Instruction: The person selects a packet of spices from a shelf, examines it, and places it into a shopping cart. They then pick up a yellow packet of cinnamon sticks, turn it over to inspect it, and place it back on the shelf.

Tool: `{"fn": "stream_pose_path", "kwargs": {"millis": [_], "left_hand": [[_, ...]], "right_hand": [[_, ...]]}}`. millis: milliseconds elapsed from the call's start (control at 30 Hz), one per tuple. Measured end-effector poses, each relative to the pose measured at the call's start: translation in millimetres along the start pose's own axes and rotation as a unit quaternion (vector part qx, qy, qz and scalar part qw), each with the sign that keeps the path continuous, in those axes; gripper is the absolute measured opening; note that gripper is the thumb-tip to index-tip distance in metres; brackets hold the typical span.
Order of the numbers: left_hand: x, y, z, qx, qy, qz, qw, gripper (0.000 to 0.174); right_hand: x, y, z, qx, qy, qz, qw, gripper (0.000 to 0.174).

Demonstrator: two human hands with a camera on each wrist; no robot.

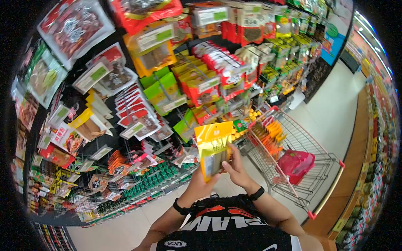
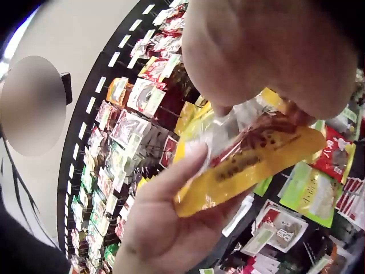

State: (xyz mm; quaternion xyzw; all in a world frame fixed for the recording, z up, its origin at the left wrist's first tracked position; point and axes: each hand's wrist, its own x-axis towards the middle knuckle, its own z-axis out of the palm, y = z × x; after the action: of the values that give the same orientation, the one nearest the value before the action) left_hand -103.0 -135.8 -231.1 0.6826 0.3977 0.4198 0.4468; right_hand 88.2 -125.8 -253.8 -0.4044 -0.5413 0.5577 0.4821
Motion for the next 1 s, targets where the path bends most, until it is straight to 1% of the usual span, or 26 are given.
{"fn": "stream_pose_path", "kwargs": {"millis": [33, 67, 100, 133, 167, 200, 267, 300, 333, 367, 433, 467, 567, 600, 667, 700, 733, 767, 833, 867, 900, 967, 1000], "left_hand": [[-2, -3, -12, 0.003, 0.008, -0.027, 1.000, 0.045], [-3, -2, -27, 0.005, 0.015, -0.054, 0.998, 0.041], [-4, -1, -37, 0.006, 0.021, -0.082, 0.996, 0.036], [-5, 2, -44, -0.007, 0.058, -0.084, 0.995, 0.029], [-5, 4, -50, -0.025, 0.065, -0.090, 0.994, 0.029], [-6, 6, -56, -0.043, 0.071, -0.094, 0.992, 0.030], [-2, 11, -63, -0.086, 0.076, -0.092, 0.989, 0.031], [2, 14, -67, -0.062, 0.073, -0.081, 0.992, 0.031], [6, 18, -72, -0.037, 0.070, -0.072, 0.994, 0.031], [9, 22, -76, -0.012, 0.067, -0.062, 0.996, 0.031], [20, 29, -81, -0.010, 0.070, -0.063, 0.995, 0.032], [27, 32, -80, -0.009, 0.072, -0.061, 0.995, 0.032], [48, 37, -75, -0.016, 0.119, -0.037, 0.992, 0.033], [58, 39, -76, 0.000, 0.146, -0.017, 0.989, 0.032], [77, 44, -80, 0.033, 0.198, 0.023, 0.979, 0.030], [82, 52, -84, 0.002, 0.225, 0.023, 0.974, 0.028], [88, 63, -91, -0.032, 0.254, 0.027, 0.966, 0.026], [97, 74, -100, -0.066, 0.283, 0.037, 0.956, 0.024], [110, 90, -123, 0.008, 0.302, 0.110, 0.947, 0.016], [115, 98, -133, 0.036, 0.302, 0.143, 0.942, 0.011], [121, 107, -139, 0.053, 0.296, 0.169, 0.938, 0.011], [133, 125, -144, 0.031, 0.290, 0.171, 0.941, 0.014], [140, 135, -145, 0.069, 0.282, 0.172, 0.942, 0.016]], "right_hand": [[10, -10, 7, 0.019, -0.005, -0.023, 1.000, 0.076], [17, -16, 14, 0.055, 0.009, -0.046, 0.997, 0.077], [23, -20, 18, 0.081, 0.006, -0.054, 0.995, 0.079], [28, -24, 20, 0.107, 0.004, -0.062, 0.992, 0.081], [33, -29, 22, 0.133, 0.003, -0.070, 0.989, 0.082], [36, -43, 29, 0.167, 0.013, -0.068, 0.984, 0.071], [45, -33, 12, 0.075, -0.083, -0.014, 0.994, 0.056], [49, -33, 4, 0.028, -0.130, 0.013, 0.991, 0.049], [53, -37, -2, 0.011, -0.158, 0.013, 0.987, 0.030], [61, -43, -5, 0.014, -0.181, 0.011, 0.983, 0.029], [77, -58, -13, 0.018, -0.226, 0.007, 0.974, 0.028], [85, -78, -5, -0.008, -0.201, -0.020, 0.979, 0.018], [114, -97, -14, -0.112, -0.227, -0.085, 0.964, 0.018], [126, -101, -15, -0.122, -0.214, -0.122, 0.961, 0.017], [148, -120, -24, -0.123, -0.208, -0.132, 0.961, 0.015], [155, -126, -29, -0.122, -0.205, -0.131, 0.962, 0.015], [168, -128, -40, -0.126, -0.213, -0.155, 0.957, 0.017], [176, -133, -46, -0.116, -0.200, -0.147, 0.962, 0.019], [192, -144, -57, -0.094, -0.175, -0.133, 0.971, 0.024], [202, -144, -65, -0.092, -0.219, -0.124, 0.963, 0.037], [207, -151, -66, -0.108, -0.215, -0.150, 0.959, 0.040], [214, -166, -64, -0.136, -0.203, -0.197, 0.950, 0.046], [225, -166, -68, -0.182, -0.238, -0.229, 0.926, 0.053]]}}
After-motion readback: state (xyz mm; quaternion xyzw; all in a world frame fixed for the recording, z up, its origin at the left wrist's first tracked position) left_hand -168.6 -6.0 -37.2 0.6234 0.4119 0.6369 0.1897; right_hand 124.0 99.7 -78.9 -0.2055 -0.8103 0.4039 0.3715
